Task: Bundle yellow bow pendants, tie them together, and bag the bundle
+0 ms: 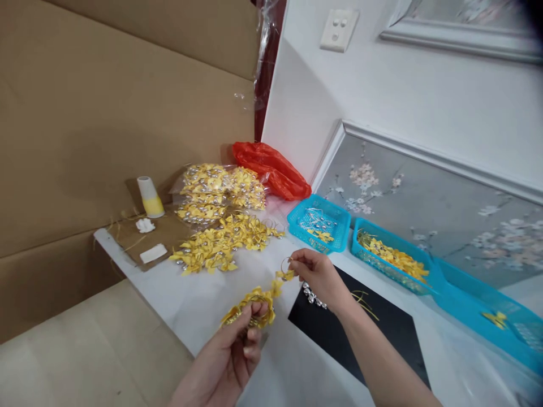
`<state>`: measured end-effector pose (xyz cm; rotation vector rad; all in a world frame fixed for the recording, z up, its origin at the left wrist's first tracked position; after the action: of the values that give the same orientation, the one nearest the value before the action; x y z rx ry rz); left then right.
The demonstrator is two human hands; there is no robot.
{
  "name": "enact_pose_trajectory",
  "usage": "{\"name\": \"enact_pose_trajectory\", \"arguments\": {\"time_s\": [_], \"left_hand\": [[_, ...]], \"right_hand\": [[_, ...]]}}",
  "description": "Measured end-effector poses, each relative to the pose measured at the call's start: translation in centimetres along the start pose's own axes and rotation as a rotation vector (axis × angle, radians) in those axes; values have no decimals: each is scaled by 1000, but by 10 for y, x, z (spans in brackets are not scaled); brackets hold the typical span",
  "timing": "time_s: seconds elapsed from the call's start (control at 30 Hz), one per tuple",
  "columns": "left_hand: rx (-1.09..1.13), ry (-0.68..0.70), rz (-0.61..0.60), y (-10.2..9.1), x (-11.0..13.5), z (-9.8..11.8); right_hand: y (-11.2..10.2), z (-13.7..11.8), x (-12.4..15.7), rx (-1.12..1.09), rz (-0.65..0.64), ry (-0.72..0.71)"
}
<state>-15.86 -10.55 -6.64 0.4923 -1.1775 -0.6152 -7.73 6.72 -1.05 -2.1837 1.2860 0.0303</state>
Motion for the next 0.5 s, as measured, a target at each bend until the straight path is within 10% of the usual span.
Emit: {"name": "enact_pose_trajectory", "arguments": {"time_s": [0.5], "left_hand": [[-76,91,24,3,3,5]], "right_hand": [[-15,-66,42,468,-320,-575]]}}
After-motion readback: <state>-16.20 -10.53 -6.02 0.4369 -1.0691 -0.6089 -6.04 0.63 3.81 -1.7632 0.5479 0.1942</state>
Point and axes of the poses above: each hand's wrist, its own x-axis away from the middle knuckle, its own y-axis out of the palm, z = x × y, the point moved 5 cm from there along -x, towards the middle knuckle, and after that the axes turned 13 degrees about z, right-handed, at the moved point
